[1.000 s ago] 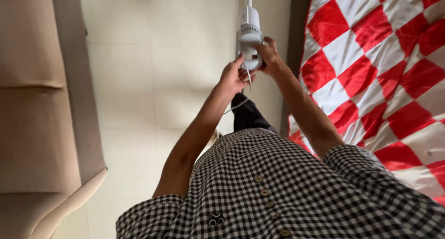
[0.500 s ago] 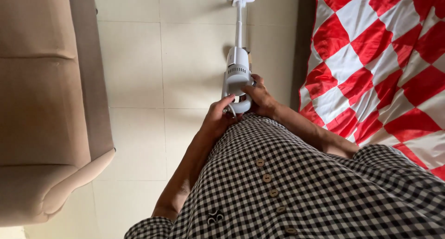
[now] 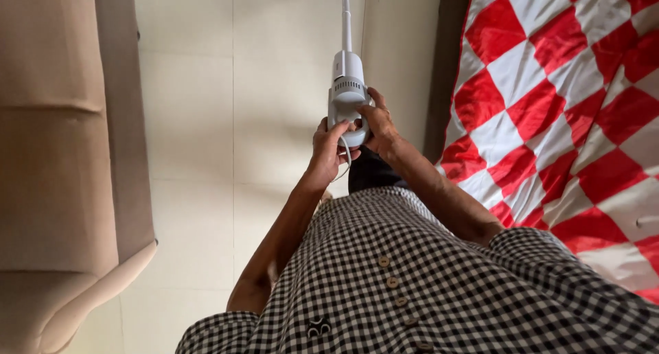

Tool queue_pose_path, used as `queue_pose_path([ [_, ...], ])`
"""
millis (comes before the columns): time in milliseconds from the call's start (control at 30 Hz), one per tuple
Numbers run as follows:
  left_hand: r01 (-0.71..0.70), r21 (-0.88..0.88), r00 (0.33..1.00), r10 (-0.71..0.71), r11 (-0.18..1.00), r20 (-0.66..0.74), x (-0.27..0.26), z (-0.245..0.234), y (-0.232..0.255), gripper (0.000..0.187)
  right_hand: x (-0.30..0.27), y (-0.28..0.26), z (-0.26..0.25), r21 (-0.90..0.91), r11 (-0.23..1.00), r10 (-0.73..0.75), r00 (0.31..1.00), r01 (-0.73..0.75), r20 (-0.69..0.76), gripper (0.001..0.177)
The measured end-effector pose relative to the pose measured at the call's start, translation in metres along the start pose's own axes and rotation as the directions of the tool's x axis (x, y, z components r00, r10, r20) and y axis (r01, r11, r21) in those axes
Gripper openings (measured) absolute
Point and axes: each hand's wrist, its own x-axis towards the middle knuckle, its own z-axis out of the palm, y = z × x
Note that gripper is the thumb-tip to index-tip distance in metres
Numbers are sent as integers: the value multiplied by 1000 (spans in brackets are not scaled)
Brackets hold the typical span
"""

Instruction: The person uses a white corded stick vacuum to clean a tiled floor in a room. They move the vacuum back and forth across the floor, navigating around a beige sofa and a bed with a red and white checkered cover.

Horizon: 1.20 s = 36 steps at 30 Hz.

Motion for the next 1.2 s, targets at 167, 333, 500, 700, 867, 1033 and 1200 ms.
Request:
queue_pose_path([
  [167,9,-26,1000,-10,1000,-18,94,49,48,91,85,-72,19,10,1000,-25,999,25,-41,69],
  [333,6,-71,1000,-8,997,-21,183,96,95,88,205,-126,23,23,999,-40,998,41,-39,67],
  [500,-5,-96,998,-1,995,-58,219,143,167,47,300,-189,41,186,977,99,995,-103,30,70],
  [700,-85,-161,996,79,983,-45,241,154,197,47,308,-229,72,185,978,101,995,-100,2,67],
  [867,-107,-129,993,98,986,-69,211,131,174,54,291,-186,66,151,988,13,995,-27,94,62],
  [1033,-75,-54,989,68,996,-128,141,82,121,60,220,-108,53,103,995,-8,993,-4,116,63],
  [1200,-62,-83,993,54,995,-104,95,-5,21,110,91,-29,50,111,994,17,999,-22,45,76],
])
